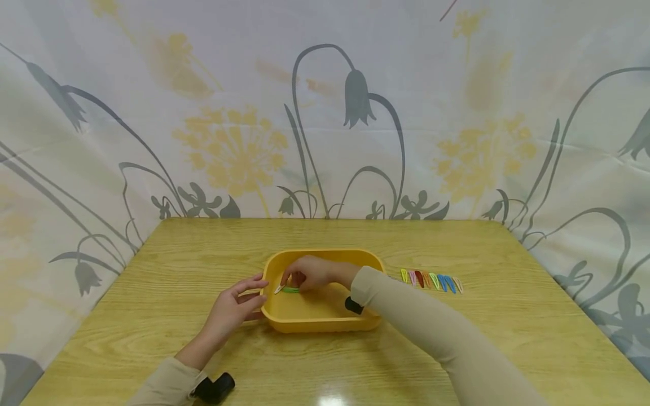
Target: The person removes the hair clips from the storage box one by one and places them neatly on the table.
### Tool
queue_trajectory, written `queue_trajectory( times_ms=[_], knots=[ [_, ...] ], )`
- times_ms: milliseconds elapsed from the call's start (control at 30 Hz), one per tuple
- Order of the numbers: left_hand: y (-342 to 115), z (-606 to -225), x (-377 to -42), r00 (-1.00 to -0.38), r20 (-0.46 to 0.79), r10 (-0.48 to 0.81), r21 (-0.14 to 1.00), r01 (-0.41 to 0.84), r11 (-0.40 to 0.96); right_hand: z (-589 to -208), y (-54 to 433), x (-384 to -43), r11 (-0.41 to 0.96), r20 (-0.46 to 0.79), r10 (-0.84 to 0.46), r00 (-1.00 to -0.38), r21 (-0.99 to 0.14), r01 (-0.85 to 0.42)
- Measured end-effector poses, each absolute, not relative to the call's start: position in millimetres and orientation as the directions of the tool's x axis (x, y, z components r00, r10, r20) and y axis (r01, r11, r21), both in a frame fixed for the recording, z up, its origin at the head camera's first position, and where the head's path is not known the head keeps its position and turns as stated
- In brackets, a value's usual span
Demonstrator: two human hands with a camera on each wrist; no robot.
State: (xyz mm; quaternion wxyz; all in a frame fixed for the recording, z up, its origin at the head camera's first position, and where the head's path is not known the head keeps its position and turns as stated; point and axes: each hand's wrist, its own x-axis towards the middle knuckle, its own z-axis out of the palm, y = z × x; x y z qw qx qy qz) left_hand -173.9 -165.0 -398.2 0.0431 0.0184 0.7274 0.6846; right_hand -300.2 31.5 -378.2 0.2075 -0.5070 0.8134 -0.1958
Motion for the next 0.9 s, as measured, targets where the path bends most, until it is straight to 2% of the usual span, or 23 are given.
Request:
queue_trajectory(
  times_ms=[400,600,900],
  knots=[
    [-164.3,-400.2,-175.0,-0.997,-0.045,0.063,0.997,-0.041,0.065,-356.2,48.6,-299.8,0.383,-0.051,-0.901,-0.431,-0.558,-0.736],
    [-162.6,-399.6,-174.1,-0.997,-0.044,0.068,0.998,-0.04,0.051,-345.7,64.4,-297.1,0.396,-0.023,-0.878,-0.478,-0.596,-0.699],
    [-161.9,-398.7,-172.0,-0.998,-0.042,0.055,0.998,-0.039,0.051,-328.1,87.5,-291.1,0.385,0.007,-0.875,-0.484,-0.595,-0.706]
  ],
)
